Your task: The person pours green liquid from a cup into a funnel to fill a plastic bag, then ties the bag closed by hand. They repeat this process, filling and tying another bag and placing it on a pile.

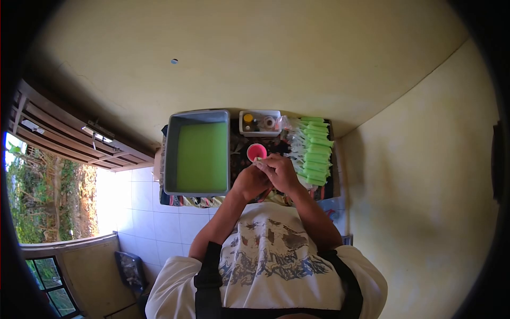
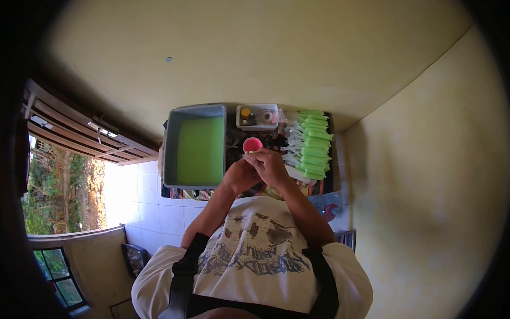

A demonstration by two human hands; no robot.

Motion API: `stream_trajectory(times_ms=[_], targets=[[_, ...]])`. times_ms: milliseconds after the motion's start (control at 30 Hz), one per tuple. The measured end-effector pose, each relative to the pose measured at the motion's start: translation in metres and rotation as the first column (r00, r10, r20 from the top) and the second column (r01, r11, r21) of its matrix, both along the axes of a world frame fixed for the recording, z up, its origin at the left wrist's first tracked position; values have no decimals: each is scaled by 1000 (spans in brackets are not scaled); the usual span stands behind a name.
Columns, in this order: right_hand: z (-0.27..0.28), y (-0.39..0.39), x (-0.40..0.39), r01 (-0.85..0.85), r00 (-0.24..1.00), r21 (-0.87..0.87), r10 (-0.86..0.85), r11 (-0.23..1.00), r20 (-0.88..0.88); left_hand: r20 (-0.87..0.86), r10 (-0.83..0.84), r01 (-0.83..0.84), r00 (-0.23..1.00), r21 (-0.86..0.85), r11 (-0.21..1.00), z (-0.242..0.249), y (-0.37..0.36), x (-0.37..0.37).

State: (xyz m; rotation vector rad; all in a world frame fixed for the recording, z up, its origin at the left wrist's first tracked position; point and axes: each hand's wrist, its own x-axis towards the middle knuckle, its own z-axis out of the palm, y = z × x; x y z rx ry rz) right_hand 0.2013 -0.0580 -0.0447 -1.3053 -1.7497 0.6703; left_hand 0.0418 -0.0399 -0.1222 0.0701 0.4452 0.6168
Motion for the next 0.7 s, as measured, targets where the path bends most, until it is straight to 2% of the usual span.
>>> stream_trajectory(times_ms=[33,133,233,333,433,500,533,567,600,667,700], targets=[[1,-4,0,13,1000,45,-13,999,-4,55,10,-6,998,-73,997,-1,3,1],[-7,-16,4,22,988,-23,-25,999,-155,205,66,-5,977,-285,958,-2,12,1],[-10,-23,7,11,965,82,11,997,-263,315,99,34,944,-391,920,-1,15,9],[-5,-42,15,-112,905,-154,37,982,-425,-139,78,-123,987,-355,927,33,17,17],[-9,-48,17,-100,829,-107,23,989,-558,-225,99,-167,969,-310,936,15,19,20],[-12,-44,15,6,772,-181,-120,984,-624,-470,90,-51,878,93,994,12,16,6],[-13,-36,17,58,736,-214,-187,975,-651,-573,126,52,810,283,958,16,18,4],[-18,-29,20,134,740,-253,-267,958,-618,-638,175,120,750,392,912,18,18,8],[-18,-23,25,187,788,-230,-286,955,-546,-691,217,279,690,530,801,28,16,8],[-16,-8,35,284,861,-166,-327,944,-390,-739,344,583,580,671,458,66,22,8],[-14,-4,35,291,887,-89,-304,953,-349,-710,429,697,559,682,221,95,27,9]])
